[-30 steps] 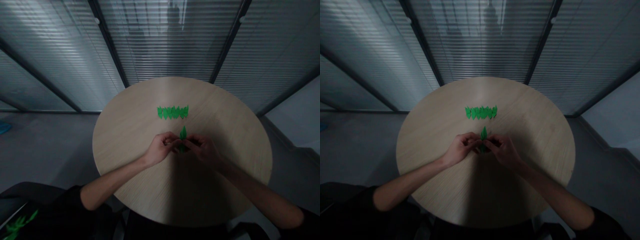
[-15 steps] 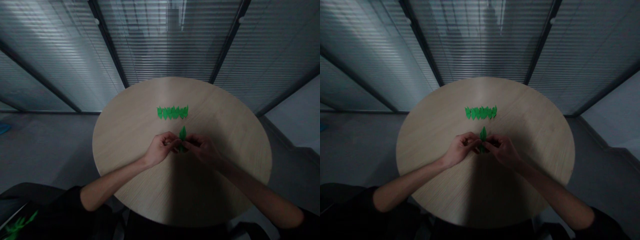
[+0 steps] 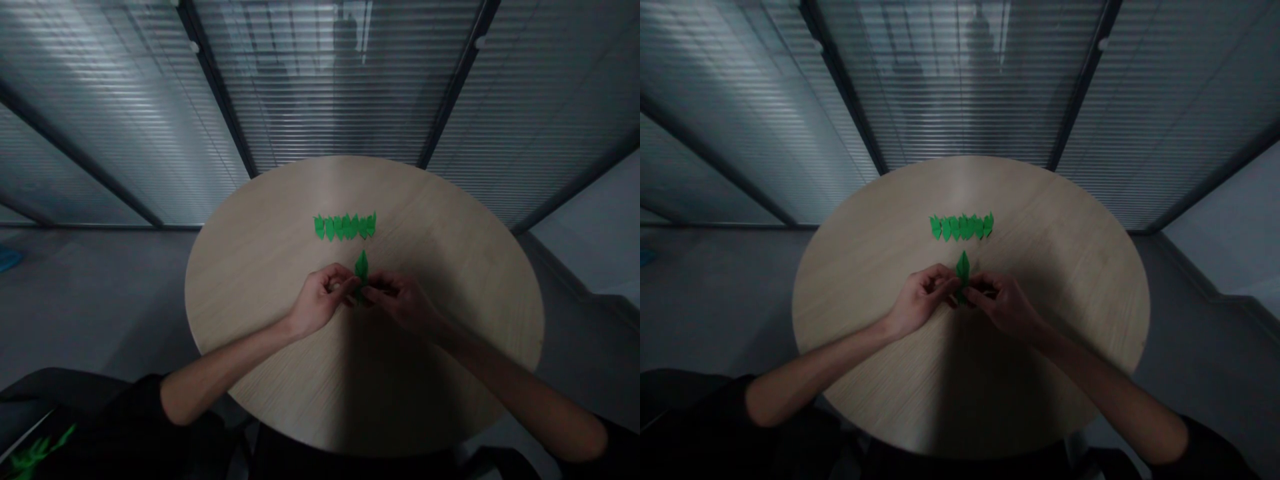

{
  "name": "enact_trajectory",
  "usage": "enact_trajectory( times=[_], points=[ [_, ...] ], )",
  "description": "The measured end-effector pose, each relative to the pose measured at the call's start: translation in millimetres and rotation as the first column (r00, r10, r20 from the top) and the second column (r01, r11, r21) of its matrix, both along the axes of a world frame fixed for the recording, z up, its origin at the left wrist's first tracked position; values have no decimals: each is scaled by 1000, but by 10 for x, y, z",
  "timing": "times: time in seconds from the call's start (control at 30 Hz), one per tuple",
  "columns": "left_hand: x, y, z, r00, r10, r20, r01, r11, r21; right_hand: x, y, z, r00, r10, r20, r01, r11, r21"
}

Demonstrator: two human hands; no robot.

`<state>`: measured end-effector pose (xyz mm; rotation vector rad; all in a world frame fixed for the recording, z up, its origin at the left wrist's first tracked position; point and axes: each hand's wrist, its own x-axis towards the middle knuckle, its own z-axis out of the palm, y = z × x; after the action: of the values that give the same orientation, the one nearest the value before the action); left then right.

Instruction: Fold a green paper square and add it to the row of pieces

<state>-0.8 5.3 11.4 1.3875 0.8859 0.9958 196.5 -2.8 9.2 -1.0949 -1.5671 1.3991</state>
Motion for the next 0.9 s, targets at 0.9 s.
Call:
enact_trajectory(
  times=[0.9],
  points=[
    [4, 16, 3, 997, 74, 15, -74, 997, 7, -15, -7, -34, 998, 43, 50, -43, 999, 6]
  ],
)
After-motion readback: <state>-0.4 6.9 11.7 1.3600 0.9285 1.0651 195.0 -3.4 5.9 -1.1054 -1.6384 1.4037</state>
